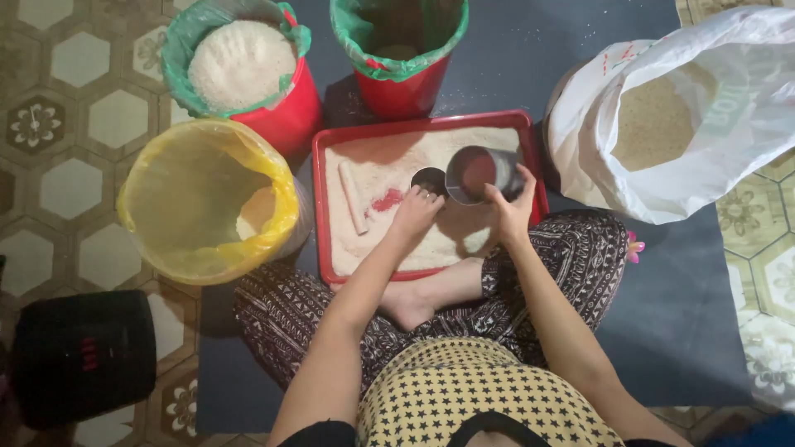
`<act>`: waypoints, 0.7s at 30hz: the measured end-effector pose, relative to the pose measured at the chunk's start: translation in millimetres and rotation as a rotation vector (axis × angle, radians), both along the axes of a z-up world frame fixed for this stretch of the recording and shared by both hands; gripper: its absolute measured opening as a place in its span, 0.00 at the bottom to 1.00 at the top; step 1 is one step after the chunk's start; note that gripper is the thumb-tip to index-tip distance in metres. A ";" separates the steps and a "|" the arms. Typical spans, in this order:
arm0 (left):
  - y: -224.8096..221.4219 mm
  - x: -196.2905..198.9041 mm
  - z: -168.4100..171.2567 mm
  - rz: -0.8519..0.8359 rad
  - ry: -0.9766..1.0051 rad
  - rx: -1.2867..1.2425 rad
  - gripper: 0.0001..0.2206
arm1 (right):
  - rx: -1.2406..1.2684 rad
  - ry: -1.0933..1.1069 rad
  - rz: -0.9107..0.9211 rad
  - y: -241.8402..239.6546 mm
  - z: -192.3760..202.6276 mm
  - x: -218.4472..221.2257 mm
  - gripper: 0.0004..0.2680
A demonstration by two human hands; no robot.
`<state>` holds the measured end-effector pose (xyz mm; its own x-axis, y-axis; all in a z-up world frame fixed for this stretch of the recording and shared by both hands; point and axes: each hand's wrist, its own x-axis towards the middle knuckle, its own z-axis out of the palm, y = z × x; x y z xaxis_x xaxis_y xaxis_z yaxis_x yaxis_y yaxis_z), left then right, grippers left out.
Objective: A person sitting on the floor scoops grain from a tray into bags using small metal cups.
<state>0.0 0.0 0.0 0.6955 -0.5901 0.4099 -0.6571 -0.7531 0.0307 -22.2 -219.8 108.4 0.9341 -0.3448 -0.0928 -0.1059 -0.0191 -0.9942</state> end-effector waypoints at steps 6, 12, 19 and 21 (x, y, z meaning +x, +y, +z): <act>1.8 -25.1 61.5 0.128 -0.076 -0.009 0.07 | -0.617 -0.300 0.113 16.0 29.6 11.8 0.37; -3.7 -26.2 59.1 0.531 0.349 -0.208 0.32 | -0.766 -0.485 0.205 35.3 68.4 15.5 0.31; 10.8 -34.3 60.2 0.523 0.324 -0.272 0.28 | -0.947 -0.634 0.303 35.3 33.3 27.3 0.35; 13.5 -39.7 72.6 0.554 0.409 -0.380 0.27 | -0.973 -0.655 0.323 33.3 26.5 26.5 0.34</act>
